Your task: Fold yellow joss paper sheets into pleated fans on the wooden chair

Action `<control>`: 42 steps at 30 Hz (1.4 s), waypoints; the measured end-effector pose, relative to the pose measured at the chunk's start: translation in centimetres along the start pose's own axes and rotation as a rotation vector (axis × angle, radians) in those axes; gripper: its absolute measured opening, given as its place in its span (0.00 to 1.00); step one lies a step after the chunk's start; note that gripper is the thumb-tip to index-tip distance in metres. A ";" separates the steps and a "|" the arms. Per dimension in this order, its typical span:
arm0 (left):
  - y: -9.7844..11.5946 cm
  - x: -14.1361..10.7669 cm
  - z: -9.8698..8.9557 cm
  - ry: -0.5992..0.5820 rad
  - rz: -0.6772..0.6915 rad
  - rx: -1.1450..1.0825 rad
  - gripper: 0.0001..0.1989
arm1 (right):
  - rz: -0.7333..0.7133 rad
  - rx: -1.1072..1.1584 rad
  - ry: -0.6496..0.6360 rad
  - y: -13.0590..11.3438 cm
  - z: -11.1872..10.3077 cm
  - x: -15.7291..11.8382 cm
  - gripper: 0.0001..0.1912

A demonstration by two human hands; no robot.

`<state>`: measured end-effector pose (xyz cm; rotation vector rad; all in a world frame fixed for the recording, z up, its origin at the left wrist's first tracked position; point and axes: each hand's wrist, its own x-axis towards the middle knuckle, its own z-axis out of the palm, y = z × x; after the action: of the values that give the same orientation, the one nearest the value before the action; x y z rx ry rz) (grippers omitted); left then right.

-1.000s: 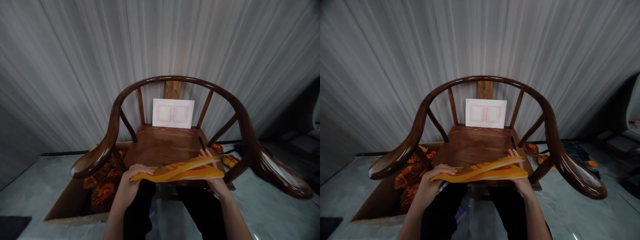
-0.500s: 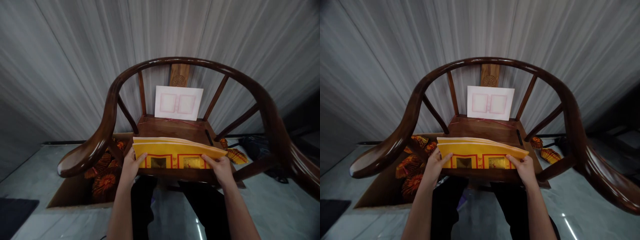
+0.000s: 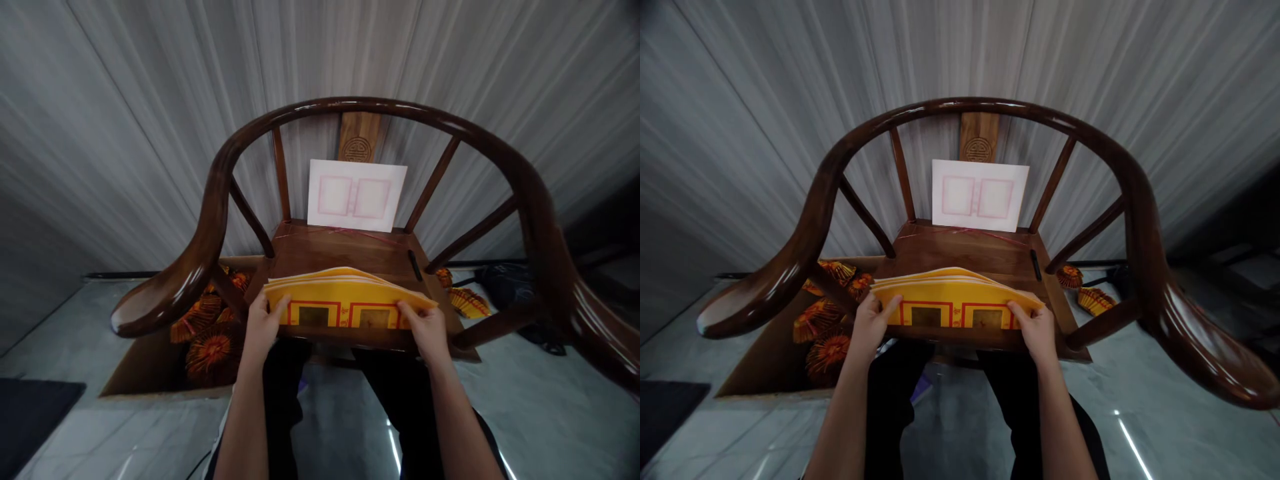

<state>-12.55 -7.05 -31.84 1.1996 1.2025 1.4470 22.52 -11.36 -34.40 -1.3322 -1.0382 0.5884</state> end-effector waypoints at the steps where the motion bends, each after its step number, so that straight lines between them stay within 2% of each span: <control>1: -0.2 0.0 -0.2 -0.032 -0.007 0.027 0.25 | 0.021 0.013 -0.052 0.0 -0.2 -0.1 0.25; 3: -0.1 0.0 -0.5 -0.079 -0.018 0.038 0.29 | 0.054 0.030 -0.103 -0.2 -0.4 -0.2 0.26; 6: 0.7 -0.4 -0.6 -0.093 0.014 -0.006 0.32 | 0.070 0.038 -0.070 -1.0 -0.4 -0.4 0.24; 11: 1.7 -0.8 -0.2 -0.002 0.140 0.061 0.29 | 0.022 0.060 0.016 -1.3 0.0 -0.6 0.22; 15: 1.0 -0.7 -0.2 -0.013 0.013 0.082 0.27 | 0.120 0.040 0.004 -0.6 0.2 -0.7 0.24; 18: 0.6 -0.6 -0.4 -0.013 -0.009 0.084 0.25 | 0.102 -0.013 0.035 -1.0 0.3 -0.7 0.26; 22: 2.5 -1.4 -1.1 0.042 -0.008 -0.032 0.26 | 0.055 -0.080 0.174 -2.3 0.1 -0.8 0.26; 24: 4.5 -2.4 -1.3 -0.032 -0.002 -0.202 0.29 | 0.086 -0.033 0.211 -2.6 0.3 -1.0 0.26; 26: 6.7 -3.7 -0.7 -0.202 0.033 -0.392 0.39 | 0.162 0.075 0.255 -2.9 1.2 -1.5 0.27; 28: 8.6 -5.4 1.0 -0.343 0.034 -0.468 0.50 | 0.222 0.161 0.316 -3.3 2.9 -2.7 0.29; 29: 9.4 -6.3 2.3 -0.354 0.027 -0.446 0.53 | 0.234 0.178 0.339 -3.6 4.0 -3.6 0.30; 31: 10.5 -8.1 5.1 -0.226 0.039 -0.396 0.56 | 0.238 0.192 0.359 -4.4 6.5 -6.0 0.31; 33: 11.1 -9.6 7.3 -0.128 0.049 -0.394 0.53 | 0.247 0.229 0.353 -5.4 9.0 -9.2 0.31; 35: 11.3 -10.5 8.3 0.023 0.062 -0.358 0.52 | 0.277 0.292 0.327 -6.3 10.9 -12.6 0.29; 38: 11.5 -11.2 7.2 0.178 0.142 -0.234 0.48 | 0.368 0.415 0.259 -7.4 11.9 -16.4 0.30; 40: 11.4 -11.6 5.7 0.186 0.208 -0.133 0.45 | 0.397 0.448 0.253 -7.8 11.2 -17.1 0.36; 42: 11.3 -12.3 4.5 0.155 0.261 -0.039 0.45 | 0.357 0.419 0.254 -8.2 9.8 -16.5 0.42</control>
<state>-6.77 -20.06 -22.08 1.2724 1.1463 1.7764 4.84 -22.03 -31.82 -1.1822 -0.4373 0.8275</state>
